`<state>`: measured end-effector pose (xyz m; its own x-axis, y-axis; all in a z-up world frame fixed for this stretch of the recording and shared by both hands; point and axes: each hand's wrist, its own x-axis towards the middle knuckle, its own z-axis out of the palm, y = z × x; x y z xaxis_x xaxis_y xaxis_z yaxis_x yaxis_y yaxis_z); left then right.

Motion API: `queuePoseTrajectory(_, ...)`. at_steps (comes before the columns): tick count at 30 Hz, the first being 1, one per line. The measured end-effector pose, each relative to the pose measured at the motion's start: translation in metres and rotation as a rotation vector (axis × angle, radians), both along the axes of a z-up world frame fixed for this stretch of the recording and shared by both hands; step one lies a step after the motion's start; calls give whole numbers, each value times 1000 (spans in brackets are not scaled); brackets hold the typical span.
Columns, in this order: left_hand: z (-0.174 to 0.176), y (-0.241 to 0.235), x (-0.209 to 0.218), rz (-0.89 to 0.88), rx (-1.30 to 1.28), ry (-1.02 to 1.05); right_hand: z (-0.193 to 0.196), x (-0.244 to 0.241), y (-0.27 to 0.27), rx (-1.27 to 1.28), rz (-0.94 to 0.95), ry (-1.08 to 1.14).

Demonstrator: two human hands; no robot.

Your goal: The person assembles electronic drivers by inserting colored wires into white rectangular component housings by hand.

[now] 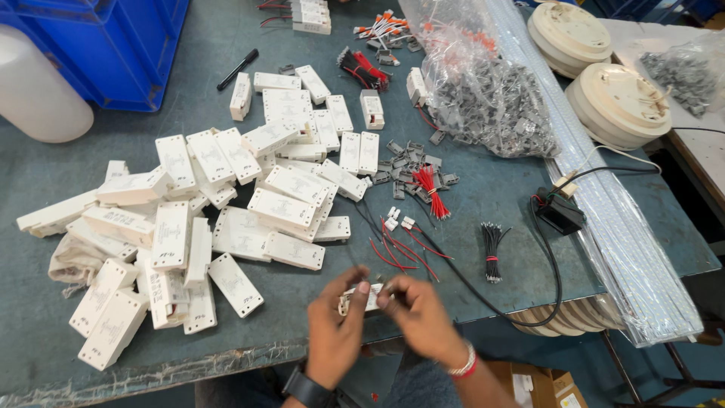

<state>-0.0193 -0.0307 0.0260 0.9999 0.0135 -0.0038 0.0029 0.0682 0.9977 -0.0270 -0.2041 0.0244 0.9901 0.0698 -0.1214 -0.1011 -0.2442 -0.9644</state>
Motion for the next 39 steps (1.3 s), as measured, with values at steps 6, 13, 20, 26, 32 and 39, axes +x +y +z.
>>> queuePoseTrajectory(6,-8,1,-7,96,-338,199,-4,-19,43,264,-144,249)
queuePoseTrajectory(13,-12,30,-7,137,-516,327,-20,-37,38,345,53,137)
queuePoseTrajectory(20,-7,29,-20,121,133,222,-31,-52,35,294,48,109)
queuePoseTrajectory(26,16,48,-8,19,593,132,-16,-10,-17,671,-182,-58)
queuePoseTrajectory(32,0,41,3,-56,730,-100,-8,16,-10,347,-118,-174)
queuePoseTrajectory(39,-14,35,4,-80,746,-128,-11,23,22,-45,54,-350)
